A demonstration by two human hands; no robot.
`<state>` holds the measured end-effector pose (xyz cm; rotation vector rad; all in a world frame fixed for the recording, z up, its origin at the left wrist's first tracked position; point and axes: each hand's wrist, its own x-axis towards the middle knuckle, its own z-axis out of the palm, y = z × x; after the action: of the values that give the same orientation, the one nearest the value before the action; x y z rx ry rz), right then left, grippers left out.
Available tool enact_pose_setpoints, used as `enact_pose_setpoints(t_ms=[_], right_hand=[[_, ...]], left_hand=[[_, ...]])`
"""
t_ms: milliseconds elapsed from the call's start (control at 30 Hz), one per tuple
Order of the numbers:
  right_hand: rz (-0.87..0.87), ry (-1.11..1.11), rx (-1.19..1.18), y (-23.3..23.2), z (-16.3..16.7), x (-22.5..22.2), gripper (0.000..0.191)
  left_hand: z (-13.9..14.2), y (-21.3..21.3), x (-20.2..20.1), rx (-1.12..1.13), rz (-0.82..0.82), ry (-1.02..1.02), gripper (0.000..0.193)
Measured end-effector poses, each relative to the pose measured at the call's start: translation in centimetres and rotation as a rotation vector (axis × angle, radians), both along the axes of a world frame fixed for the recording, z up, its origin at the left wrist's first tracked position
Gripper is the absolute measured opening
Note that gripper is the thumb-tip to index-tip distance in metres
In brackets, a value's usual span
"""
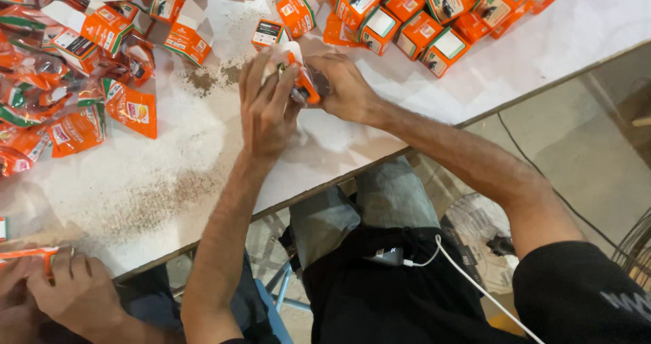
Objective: The person picks up small orange product boxes from a pile on the table, opens a folded box, places a small plastic-wrapped item inside, and folds the box closed, setting it back with the packed boxes. They repeat this packing cycle continuously while a coworker works on the same table.
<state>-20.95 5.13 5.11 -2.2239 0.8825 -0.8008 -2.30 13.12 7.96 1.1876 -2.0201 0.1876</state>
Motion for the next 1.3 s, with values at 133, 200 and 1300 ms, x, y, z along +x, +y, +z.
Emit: enact_pose_setpoints(t_ms=[133, 200, 1300], right_hand=[[0.066, -0.156, -0.131, 0.1, 0.1, 0.3, 0.062], [0.069, -0.149, -0.097, 0.1, 0.0, 0.4, 0.058], [-0.005, 0.196, -0.481, 1.3, -0.3, 0.7, 0.061]], left_hand=[[-0.8, 0.1, -0.2, 0.103, 0.167, -0.003, 0.034], [-1.5, -0.2, -0.5, 0.079, 0.191, 0.024, 0.024], [-1.7, -3.4, 2.5, 0.976, -0.248, 1.382, 0.023]])
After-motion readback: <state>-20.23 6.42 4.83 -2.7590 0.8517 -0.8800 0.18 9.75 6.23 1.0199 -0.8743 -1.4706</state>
